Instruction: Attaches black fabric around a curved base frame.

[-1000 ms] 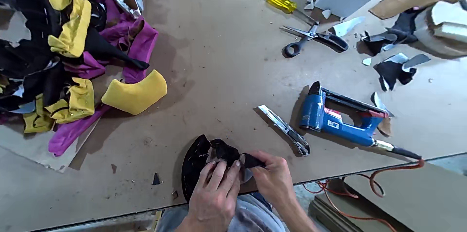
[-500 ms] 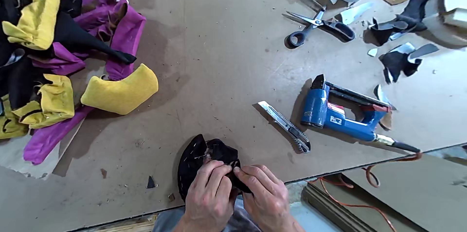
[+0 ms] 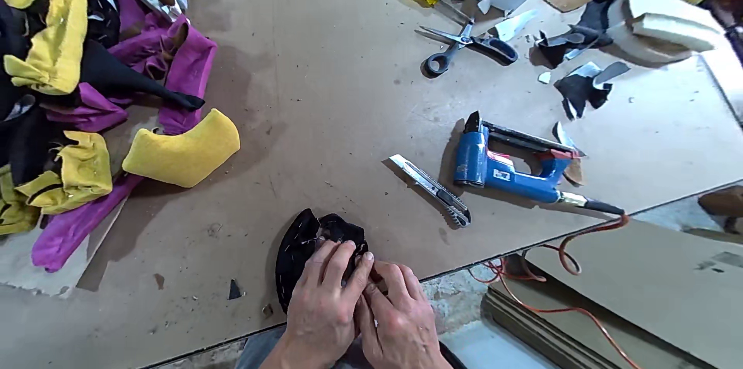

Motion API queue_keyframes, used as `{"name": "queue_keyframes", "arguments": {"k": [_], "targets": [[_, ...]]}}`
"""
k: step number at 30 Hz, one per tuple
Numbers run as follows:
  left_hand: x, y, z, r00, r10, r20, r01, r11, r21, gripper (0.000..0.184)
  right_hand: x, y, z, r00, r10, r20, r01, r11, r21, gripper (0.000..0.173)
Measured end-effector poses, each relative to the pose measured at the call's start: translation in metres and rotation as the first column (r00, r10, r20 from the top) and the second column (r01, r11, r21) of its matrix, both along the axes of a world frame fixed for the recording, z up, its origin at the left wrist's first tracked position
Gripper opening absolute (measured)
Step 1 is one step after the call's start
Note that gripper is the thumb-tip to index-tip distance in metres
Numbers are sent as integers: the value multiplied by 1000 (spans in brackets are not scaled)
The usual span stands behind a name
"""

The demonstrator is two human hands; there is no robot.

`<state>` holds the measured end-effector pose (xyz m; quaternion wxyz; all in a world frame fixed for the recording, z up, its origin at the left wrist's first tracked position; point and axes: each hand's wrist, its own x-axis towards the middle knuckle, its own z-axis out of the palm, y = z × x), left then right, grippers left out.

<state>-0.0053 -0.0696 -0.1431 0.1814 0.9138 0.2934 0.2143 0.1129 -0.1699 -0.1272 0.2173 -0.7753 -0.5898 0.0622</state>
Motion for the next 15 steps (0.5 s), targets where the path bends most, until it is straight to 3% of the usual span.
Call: {"name": "queue_keyframes", "arguments": {"k": [3, 4, 6, 8, 10, 12, 15], "targets": [[-1, -2, -2, 999, -7, -37, 9, 999, 52, 38, 12, -9, 16, 977, 126, -170, -132, 991, -24, 32], [-1, -2, -3, 1000, -4, -31, 6, 998, 66, 36, 29, -11, 23, 974, 107, -200, -108, 994, 3, 27], [0, -4, -7, 1000, 14, -11, -13, 995, 103, 36, 96, -10, 36, 998, -58, -21, 59, 997, 58, 24], [-1, -7, -9, 1000, 8, -8, -7, 991, 130, 37, 182, -6, 44, 973, -164, 163, 187, 973, -138, 58], [-3, -9, -11, 1000, 1, 1, -1, 988, 155, 35, 250, -7, 32, 965, -168, 202, 231, 906, -353, 93], [-3, -8, -14, 1000, 6, 17, -9, 984, 178, 34, 288, -1, 23, 978, -71, 197, 147, 903, -403, 97], [-3, -9, -15, 999, 7, 35, -13, 984, 179, 30, 307, 8, 25, 978, 63, 200, 19, 923, -384, 81]]}}
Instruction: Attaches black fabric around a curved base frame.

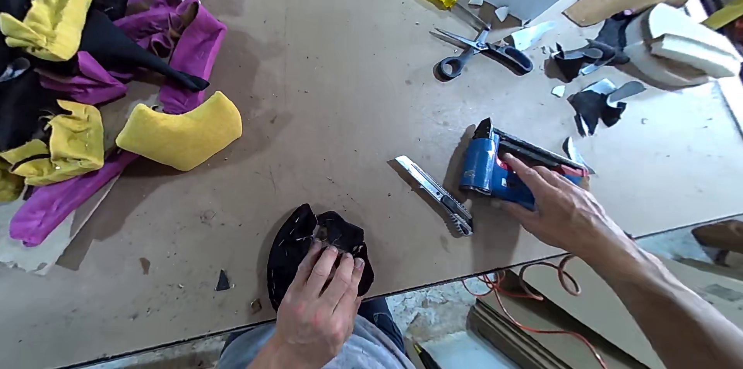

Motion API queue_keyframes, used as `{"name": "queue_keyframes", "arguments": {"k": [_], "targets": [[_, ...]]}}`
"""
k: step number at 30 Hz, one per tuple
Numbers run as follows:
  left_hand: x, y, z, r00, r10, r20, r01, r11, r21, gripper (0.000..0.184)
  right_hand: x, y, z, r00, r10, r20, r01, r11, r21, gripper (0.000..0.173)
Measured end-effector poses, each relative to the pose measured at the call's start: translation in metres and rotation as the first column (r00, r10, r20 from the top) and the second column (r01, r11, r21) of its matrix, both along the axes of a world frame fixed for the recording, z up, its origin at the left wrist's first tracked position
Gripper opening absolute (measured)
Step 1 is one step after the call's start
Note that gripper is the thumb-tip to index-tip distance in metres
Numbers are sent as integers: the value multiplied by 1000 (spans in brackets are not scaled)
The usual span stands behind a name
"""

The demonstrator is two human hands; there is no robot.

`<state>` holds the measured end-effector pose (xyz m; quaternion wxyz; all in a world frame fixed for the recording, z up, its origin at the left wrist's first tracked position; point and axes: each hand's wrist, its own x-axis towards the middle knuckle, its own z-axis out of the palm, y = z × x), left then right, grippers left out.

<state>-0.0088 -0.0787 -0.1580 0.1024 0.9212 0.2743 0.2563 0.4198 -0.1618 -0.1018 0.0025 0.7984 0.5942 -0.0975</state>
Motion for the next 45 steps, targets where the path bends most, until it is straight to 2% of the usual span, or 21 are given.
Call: {"name": "queue_keyframes", "arguments": {"k": [2, 4, 5, 7, 9, 12, 18, 24, 27, 30, 32, 35, 37, 38, 42, 45], "targets": [[-1, -1, 0, 1000, -4, 12, 4, 1000, -6, 29, -25, -2, 21, 997, -80, 7, 80, 996, 40, 65], [0, -2, -1, 1000, 1, 24, -1, 1000, -13, 29, -80, -8, 59, 979, -204, 16, 203, 978, 48, 43], [-1, -4, -1, 1000, 2, 29, -2, 1000, -20, 29, -113, -16, 81, 966, -254, -50, 253, 967, -14, 44], [-1, -4, -1, 999, -3, 53, 5, 999, -36, 29, -171, -30, 110, 925, -267, -272, 244, 963, -113, 44], [0, -3, -1, 997, -3, 72, 7, 998, -56, 29, -213, -36, 111, 878, -227, -421, 184, 973, -142, 36], [0, -4, 2, 995, 1, 96, 7, 996, -87, 27, -244, -30, 101, 868, -159, -470, 122, 987, -108, 32], [0, -3, 3, 994, 13, 111, -3, 996, -84, 22, -246, -20, 96, 890, -140, -433, 95, 988, -123, 34], [0, -3, 5, 997, 19, 77, -13, 996, -83, 20, -243, -13, 95, 902, -137, -411, 55, 977, -204, 32], [-1, 0, 3, 999, -9, 47, 11, 999, -52, 23, -226, -39, 91, 882, -159, -443, 144, 987, -67, 32], [3, 0, 13, 999, 36, -38, -36, 999, -6, 21, -201, -81, 91, 770, -289, -569, 370, 929, 28, 38], [13, -5, 24, 986, 102, -129, -103, 995, -5, 23, -185, -92, 99, 719, -402, -567, 467, 884, -34, 36], [32, -13, 34, 948, 203, -244, -205, 979, 20, 40, -162, -97, 89, 704, -452, -548, 463, 877, -128, 33], [38, -12, 33, 934, 234, -270, -221, 972, 79, 53, -153, -103, 69, 660, -410, -630, 426, 895, -137, 33], [39, -9, 31, 937, 224, -268, -203, 974, 105, 53, -152, -105, 60, 619, -384, -685, 410, 902, -135, 33], [27, -7, 26, 971, 116, -209, -100, 991, 85, 29, -155, -108, 35, 407, -292, -866, 394, 911, -122, 38], [25, -3, 29, 988, 92, -127, -90, 996, 21, 16, -155, -110, 23, 301, -251, -920, 385, 915, -123, 42]]}}
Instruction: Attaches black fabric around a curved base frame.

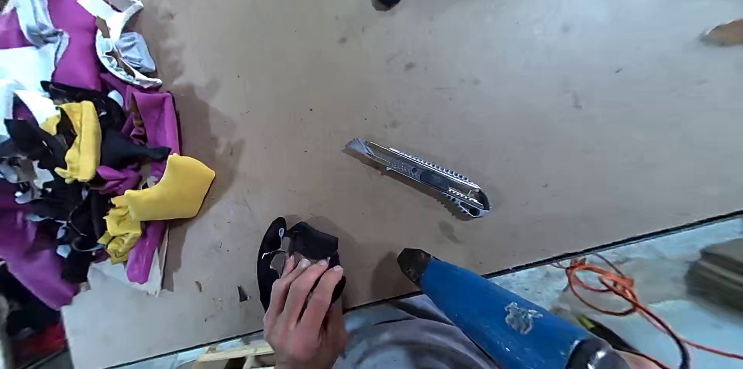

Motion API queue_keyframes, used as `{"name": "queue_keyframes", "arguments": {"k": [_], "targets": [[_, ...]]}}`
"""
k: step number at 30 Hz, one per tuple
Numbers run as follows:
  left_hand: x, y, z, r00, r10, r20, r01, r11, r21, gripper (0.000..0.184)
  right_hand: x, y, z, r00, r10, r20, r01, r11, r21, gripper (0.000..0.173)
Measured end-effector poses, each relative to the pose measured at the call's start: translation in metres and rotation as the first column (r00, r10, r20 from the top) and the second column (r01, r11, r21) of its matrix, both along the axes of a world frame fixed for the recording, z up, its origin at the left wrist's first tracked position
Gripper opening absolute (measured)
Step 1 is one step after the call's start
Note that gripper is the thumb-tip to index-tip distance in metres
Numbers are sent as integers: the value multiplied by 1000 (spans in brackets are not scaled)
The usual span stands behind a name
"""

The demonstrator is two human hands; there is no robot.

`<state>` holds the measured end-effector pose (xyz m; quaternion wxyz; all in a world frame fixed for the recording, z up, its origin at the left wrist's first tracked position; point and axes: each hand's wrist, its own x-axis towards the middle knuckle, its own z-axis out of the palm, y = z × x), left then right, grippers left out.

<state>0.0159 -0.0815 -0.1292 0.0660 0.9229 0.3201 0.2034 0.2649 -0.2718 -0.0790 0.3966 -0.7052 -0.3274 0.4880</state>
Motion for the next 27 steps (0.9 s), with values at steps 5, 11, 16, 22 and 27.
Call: {"name": "queue_keyframes", "arguments": {"k": [5, 11, 16, 22, 27], "targets": [[7, -3, 4, 998, 34, -60, -34, 999, -5, 36, 4, -1, -10, 999, -27, -20, 28, 999, 35, 42], [15, 0, -7, 984, 154, 85, -156, 988, 16, 24, 2, -1, -6, 1000, -2, 19, 1, 1000, 28, 36], [8, 2, -10, 976, 136, 173, -124, 989, -75, 20, -4, 8, 8, 996, 12, 92, -11, 1000, -14, 43], [0, 3, -16, 964, 78, 253, -48, 991, -122, 13, -12, 36, 34, 973, 105, 205, -101, 994, -32, 38], [-1, 2, -21, 946, 122, 299, -85, 988, -131, 9, -30, 47, 42, 942, 220, 253, -215, 975, -48, 40]]}}
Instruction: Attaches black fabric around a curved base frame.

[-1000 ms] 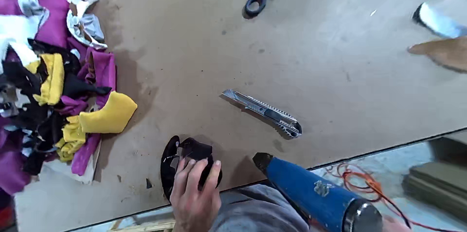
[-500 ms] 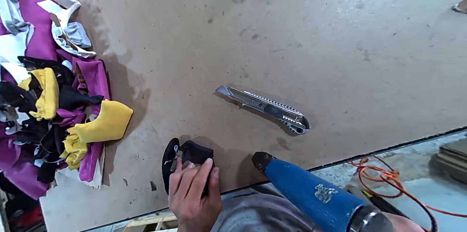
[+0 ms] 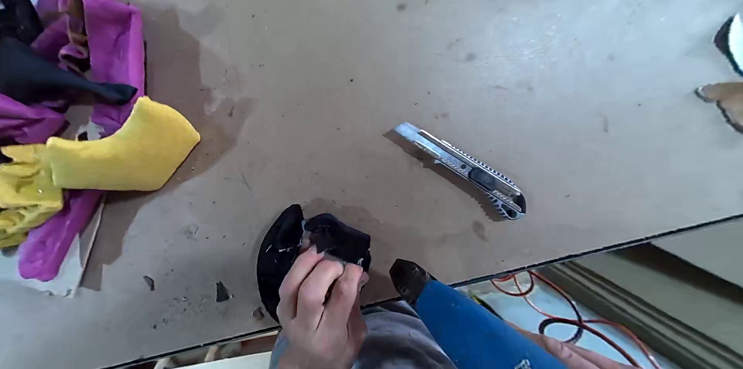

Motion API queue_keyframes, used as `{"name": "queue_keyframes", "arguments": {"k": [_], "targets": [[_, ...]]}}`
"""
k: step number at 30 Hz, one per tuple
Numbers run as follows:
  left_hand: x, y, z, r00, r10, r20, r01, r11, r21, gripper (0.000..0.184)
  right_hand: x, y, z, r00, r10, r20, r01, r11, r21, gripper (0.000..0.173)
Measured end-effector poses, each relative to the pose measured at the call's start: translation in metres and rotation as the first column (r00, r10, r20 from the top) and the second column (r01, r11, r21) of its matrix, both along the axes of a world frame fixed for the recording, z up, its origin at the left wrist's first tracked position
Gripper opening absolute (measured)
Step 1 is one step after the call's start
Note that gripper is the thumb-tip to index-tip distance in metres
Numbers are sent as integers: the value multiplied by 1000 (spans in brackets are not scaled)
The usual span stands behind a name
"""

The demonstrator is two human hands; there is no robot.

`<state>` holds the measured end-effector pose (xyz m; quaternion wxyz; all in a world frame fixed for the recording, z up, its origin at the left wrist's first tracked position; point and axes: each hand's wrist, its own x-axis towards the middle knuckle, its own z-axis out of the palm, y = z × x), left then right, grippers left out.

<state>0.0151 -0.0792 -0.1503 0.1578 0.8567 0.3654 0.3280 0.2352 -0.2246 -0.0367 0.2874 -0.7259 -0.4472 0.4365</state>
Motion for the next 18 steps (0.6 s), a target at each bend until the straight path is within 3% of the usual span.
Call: {"name": "queue_keyframes", "arguments": {"k": [9, 18], "targets": [[-5, -1, -4, 997, -60, 51, 63, 997, -53, 9, -3, 33, 17, 941, 285, 183, -264, 956, -128, 42], [-5, -4, -4, 996, -71, 59, 76, 993, -92, 11, -4, 45, 23, 922, 332, 201, -297, 937, -183, 39]]}}
